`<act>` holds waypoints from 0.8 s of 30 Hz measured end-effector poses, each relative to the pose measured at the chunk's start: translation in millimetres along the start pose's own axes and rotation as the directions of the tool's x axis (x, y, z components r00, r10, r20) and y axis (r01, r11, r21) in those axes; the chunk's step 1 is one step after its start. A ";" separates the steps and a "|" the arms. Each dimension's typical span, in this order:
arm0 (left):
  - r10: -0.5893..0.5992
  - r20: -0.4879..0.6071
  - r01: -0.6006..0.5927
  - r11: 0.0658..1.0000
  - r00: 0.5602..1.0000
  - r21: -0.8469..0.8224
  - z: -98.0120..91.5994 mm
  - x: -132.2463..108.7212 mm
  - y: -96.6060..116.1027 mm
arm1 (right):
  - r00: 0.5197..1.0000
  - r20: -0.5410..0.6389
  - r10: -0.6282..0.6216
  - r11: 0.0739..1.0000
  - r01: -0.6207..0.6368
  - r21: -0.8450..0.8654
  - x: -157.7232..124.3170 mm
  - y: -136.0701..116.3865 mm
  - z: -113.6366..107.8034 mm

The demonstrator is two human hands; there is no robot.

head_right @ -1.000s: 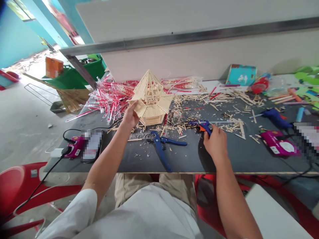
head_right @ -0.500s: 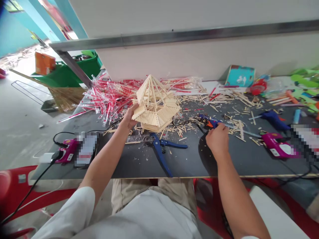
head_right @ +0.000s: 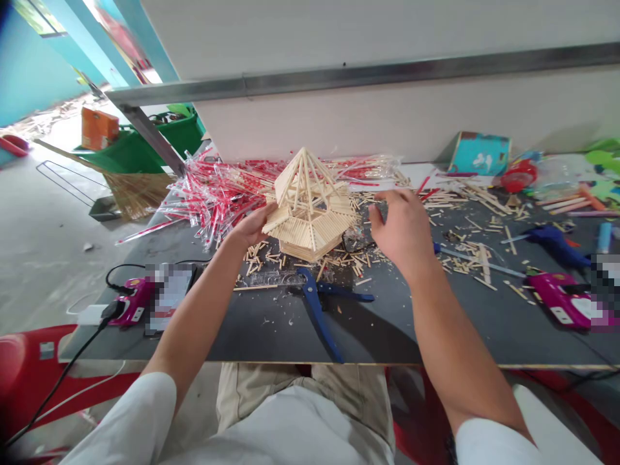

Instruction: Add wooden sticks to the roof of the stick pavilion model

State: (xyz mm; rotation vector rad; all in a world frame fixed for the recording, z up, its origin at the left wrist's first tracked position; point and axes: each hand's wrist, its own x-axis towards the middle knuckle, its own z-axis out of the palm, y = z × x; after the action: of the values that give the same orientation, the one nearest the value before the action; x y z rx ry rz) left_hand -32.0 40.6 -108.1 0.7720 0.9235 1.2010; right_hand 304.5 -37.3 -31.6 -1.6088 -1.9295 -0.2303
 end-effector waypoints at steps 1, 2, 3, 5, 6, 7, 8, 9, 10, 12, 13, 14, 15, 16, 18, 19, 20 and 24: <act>-0.071 -0.006 0.071 0.990 0.997 0.123 -7.4 -1.9 8.5 | 0.999 -0.042 -0.014 0.999 0.015 0.041 11.0 -8.9 -4.3; -0.100 -0.038 0.106 0.963 0.994 0.246 -15.3 -2.8 18.4 | 0.997 -0.077 -0.026 0.995 0.033 0.090 20.6 -17.0 -8.6; -0.049 -0.074 0.080 0.861 0.996 0.502 -23.2 -2.2 29.2 | 0.993 -0.112 -0.034 0.988 0.050 0.149 28.6 -24.5 -13.0; 0.029 -0.119 0.052 0.781 0.992 0.622 -37.7 4.5 50.7 | 0.986 -0.154 -0.059 0.959 0.099 0.265 39.0 -38.2 -21.3; 0.085 -0.135 0.025 0.756 0.987 0.654 -43.9 10.8 60.1 | 0.983 -0.171 -0.074 0.937 0.127 0.324 41.3 -44.5 -25.5; 0.146 -0.150 -0.005 0.731 0.978 0.682 -49.3 18.8 67.9 | 0.980 -0.180 -0.082 0.914 0.146 0.378 42.0 -50.3 -29.6; 0.210 -0.160 -0.037 0.706 0.965 0.707 -54.1 28.2 73.8 | 0.978 -0.188 -0.086 0.894 0.159 0.420 41.3 -55.4 -33.8; 0.291 -0.157 -0.076 0.652 0.944 0.754 -58.4 38.4 77.7 | 0.976 -0.199 -0.091 0.873 0.174 0.455 39.5 -59.6 -38.2; 0.397 -0.088 -0.115 0.460 0.914 0.880 -62.3 49.0 79.8 | 0.973 -0.206 -0.101 0.855 0.190 0.483 37.0 -62.8 -42.7; 0.463 0.112 -0.138 0.022 0.879 0.990 -69.3 69.3 79.2 | 0.967 -0.204 -0.152 0.833 0.237 0.501 30.6 -66.6 -51.7; 0.437 0.155 -0.153 -0.039 0.886 0.987 -72.2 78.5 77.1 | 0.961 -0.195 -0.196 0.831 0.269 0.488 26.9 -67.9 -55.8; 0.411 0.182 -0.166 -0.075 0.893 0.983 -74.7 86.9 74.3 | 0.952 -0.180 -0.247 0.830 0.304 0.468 23.0 -69.5 -59.4; 0.383 0.198 -0.173 -0.098 0.902 0.980 -76.7 94.2 71.2 | 0.939 -0.168 -0.301 0.823 0.345 0.451 18.6 -72.1 -62.2; 0.357 0.203 -0.175 -0.109 0.912 0.979 -78.3 100.6 68.0 | 0.922 -0.155 -0.355 0.809 0.386 0.443 13.7 -76.3 -63.7; 0.310 0.202 -0.167 -0.137 0.929 0.976 -80.8 110.9 62.6 | 0.872 -0.153 -0.464 0.724 0.473 0.502 2.3 -89.8 -62.3; 0.282 0.199 -0.161 -0.153 0.939 0.975 -81.7 114.9 60.9 | 0.834 -0.129 -0.536 0.660 0.510 0.552 -4.2 -98.9 -59.4; 0.255 0.195 -0.154 -0.171 0.947 0.973 -82.6 118.2 60.0 | 0.773 -0.131 -0.621 0.567 0.559 0.605 -11.0 -108.8 -55.4; 0.214 0.178 -0.120 -0.260 0.960 0.958 -86.2 126.5 63.0 | 0.608 0.075 -0.790 0.408 0.431 0.805 -34.4 -142.9 -42.8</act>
State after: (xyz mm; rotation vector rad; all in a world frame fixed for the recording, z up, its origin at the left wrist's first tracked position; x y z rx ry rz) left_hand -123.1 178.8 -112.2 2.3260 1.9377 0.3176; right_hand 187.6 -122.5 18.4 -0.3090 -2.4675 0.6403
